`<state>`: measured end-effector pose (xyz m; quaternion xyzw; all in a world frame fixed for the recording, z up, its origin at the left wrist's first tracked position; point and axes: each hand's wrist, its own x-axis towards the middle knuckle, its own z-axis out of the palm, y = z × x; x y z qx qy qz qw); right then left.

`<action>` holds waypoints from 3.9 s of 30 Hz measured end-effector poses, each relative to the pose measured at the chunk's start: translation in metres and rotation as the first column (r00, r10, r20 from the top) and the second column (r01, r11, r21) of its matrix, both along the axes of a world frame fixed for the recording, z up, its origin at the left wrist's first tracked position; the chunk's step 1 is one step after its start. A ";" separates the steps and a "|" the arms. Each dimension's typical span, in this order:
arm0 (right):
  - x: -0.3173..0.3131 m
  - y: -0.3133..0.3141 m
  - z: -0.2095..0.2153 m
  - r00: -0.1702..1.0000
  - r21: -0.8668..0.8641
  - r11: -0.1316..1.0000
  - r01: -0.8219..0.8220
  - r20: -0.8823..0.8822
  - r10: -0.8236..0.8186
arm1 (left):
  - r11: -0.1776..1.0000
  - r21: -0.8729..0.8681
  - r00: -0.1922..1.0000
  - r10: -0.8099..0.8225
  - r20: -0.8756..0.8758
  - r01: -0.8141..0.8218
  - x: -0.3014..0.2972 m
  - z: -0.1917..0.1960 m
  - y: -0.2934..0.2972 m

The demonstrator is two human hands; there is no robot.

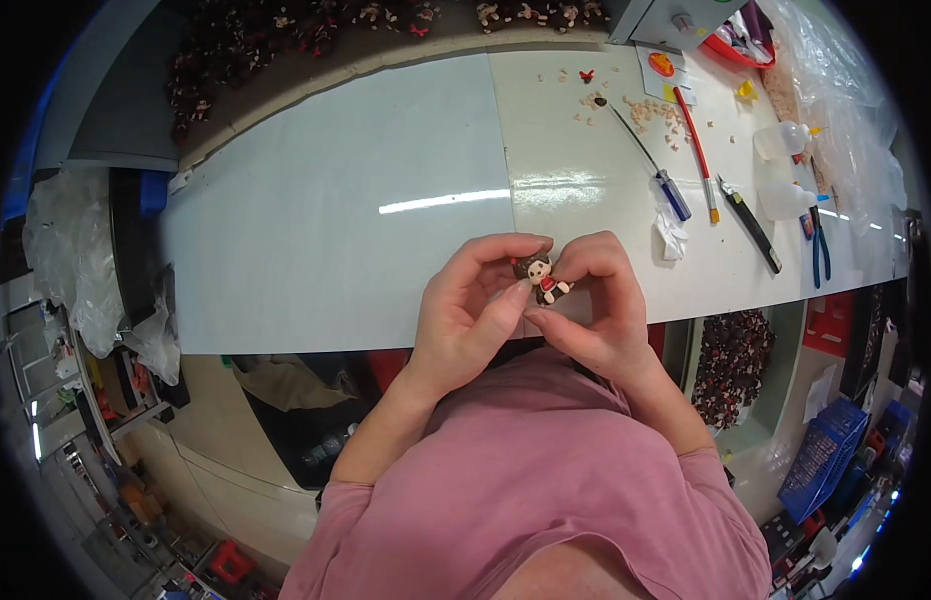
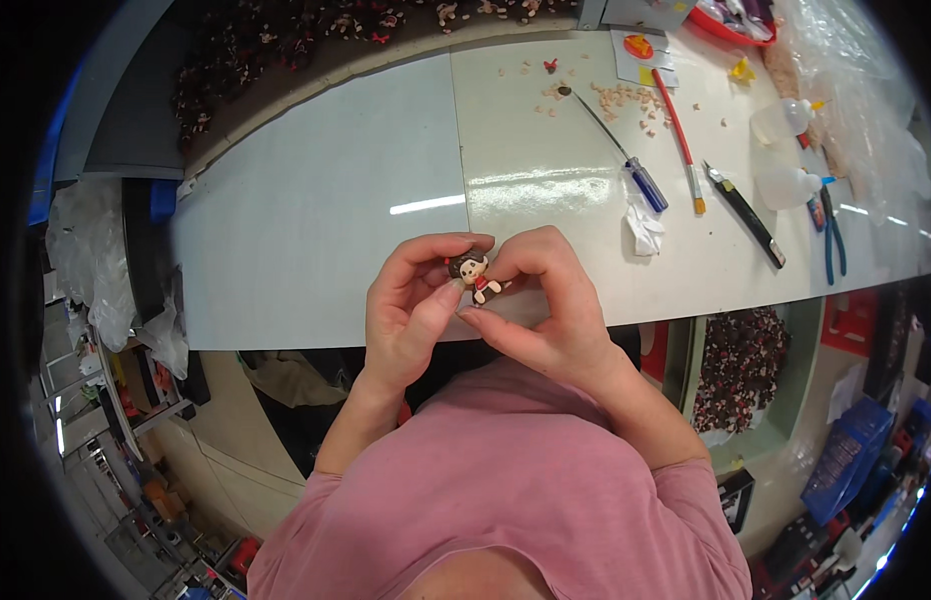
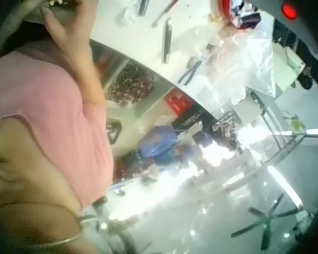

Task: The person takes small figurines, applies glue from a bottle, and attaches hair accessories onto them by hand.

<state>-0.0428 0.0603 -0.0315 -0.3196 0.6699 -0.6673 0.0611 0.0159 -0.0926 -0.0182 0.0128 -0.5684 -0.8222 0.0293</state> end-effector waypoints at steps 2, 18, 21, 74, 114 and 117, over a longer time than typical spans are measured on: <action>0.000 -0.002 0.000 1.000 -0.007 1.000 -0.001 -0.001 0.001 | 1.000 0.000 1.000 0.009 -0.002 -0.009 0.000 0.001 -0.001; 0.002 -0.007 -0.001 0.999 -0.005 1.000 0.031 0.027 -0.030 | 0.999 0.033 0.995 0.003 0.096 -0.006 -0.003 0.005 0.001; 0.002 -0.006 0.000 0.999 -0.006 1.000 0.009 0.040 -0.009 | 0.999 0.012 0.993 0.029 0.111 -0.030 -0.002 0.006 0.002; 0.001 -0.003 -0.001 0.979 -0.040 0.998 -0.052 0.197 0.059 | 0.906 -0.402 0.991 0.112 -0.073 -0.132 0.005 -0.008 0.008; -0.008 0.002 0.014 0.997 0.069 0.997 -0.032 -0.065 0.036 | 0.971 0.202 0.989 -0.138 0.048 0.126 0.000 0.011 0.004; -0.005 0.001 0.010 0.999 0.060 0.998 -0.013 -0.052 0.016 | 0.978 0.173 0.981 -0.141 0.130 0.117 0.001 0.009 0.003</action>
